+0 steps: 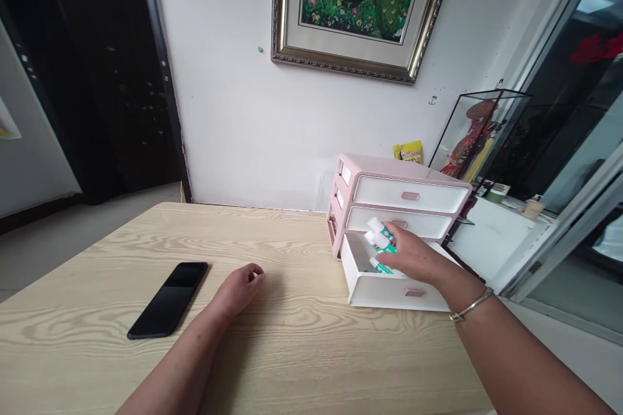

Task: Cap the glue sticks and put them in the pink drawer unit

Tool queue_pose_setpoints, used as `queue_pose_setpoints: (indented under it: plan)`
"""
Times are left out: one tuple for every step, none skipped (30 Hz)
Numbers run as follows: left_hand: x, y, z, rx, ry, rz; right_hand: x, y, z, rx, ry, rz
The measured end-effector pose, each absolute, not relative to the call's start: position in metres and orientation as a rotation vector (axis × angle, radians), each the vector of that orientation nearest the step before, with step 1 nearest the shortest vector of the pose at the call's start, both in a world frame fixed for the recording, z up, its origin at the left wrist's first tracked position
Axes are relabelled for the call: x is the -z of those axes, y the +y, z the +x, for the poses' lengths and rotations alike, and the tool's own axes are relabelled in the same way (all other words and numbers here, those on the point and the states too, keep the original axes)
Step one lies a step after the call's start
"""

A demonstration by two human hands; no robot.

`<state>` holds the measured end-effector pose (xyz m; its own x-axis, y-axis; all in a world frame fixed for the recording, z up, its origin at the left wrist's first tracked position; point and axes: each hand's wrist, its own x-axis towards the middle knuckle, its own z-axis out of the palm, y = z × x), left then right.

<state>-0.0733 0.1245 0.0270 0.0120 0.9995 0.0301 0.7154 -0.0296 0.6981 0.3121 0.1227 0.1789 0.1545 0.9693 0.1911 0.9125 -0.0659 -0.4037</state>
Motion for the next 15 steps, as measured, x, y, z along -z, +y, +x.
queue_pose_setpoints:
  plan:
    - [-0.027, 0.125, -0.074, -0.777, 1.750, 1.779, -0.182, 0.113, 0.297, -0.261, -1.806, -1.908]
    - [-0.026, 0.126, -0.076, -0.813, 1.746, 1.761, -0.181, 0.104, 0.279, -0.343, -1.808, -1.817]
    - [-0.025, 0.127, -0.077, -0.850, 1.742, 1.743, -0.178, 0.096, 0.259, -0.439, -1.815, -1.738]
    - [-0.023, 0.128, -0.079, -0.890, 1.738, 1.725, -0.172, 0.089, 0.239, -0.537, -1.815, -1.682]
    - [-0.021, 0.130, -0.080, -0.929, 1.735, 1.709, -0.163, 0.084, 0.218, -0.642, -1.819, -1.647]
    - [-0.019, 0.131, -0.081, -0.967, 1.732, 1.695, -0.152, 0.081, 0.197, -0.752, -1.821, -1.621]
    - [-0.016, 0.132, -0.083, -1.002, 1.727, 1.684, -0.140, 0.080, 0.177, -0.874, -1.822, -1.606]
    - [-0.014, 0.134, -0.084, -1.032, 1.722, 1.677, -0.128, 0.080, 0.158, -0.993, -1.816, -1.598]
    - [-0.013, 0.135, -0.085, -1.057, 1.716, 1.673, -0.115, 0.081, 0.141, -1.089, -1.804, -1.600]
    - [-0.012, 0.135, -0.085, -1.076, 1.712, 1.671, -0.103, 0.084, 0.124, -1.142, -1.794, -1.621]
    - [-0.011, 0.136, -0.086, -1.088, 1.709, 1.671, -0.091, 0.087, 0.109, -1.126, -1.803, -1.662]
    - [-0.011, 0.136, -0.087, -1.093, 1.704, 1.675, -0.082, 0.091, 0.095, -1.054, -1.836, -1.709]
    - [-0.012, 0.136, -0.087, -1.092, 1.697, 1.683, -0.073, 0.095, 0.083, -1.020, -1.855, -1.720]
    - [-0.013, 0.135, -0.087, -1.087, 1.690, 1.693, -0.066, 0.098, 0.071, -0.996, -1.875, -1.723]
    - [-0.014, 0.134, -0.087, -1.078, 1.682, 1.706, -0.061, 0.101, 0.061, -0.972, -1.902, -1.705]
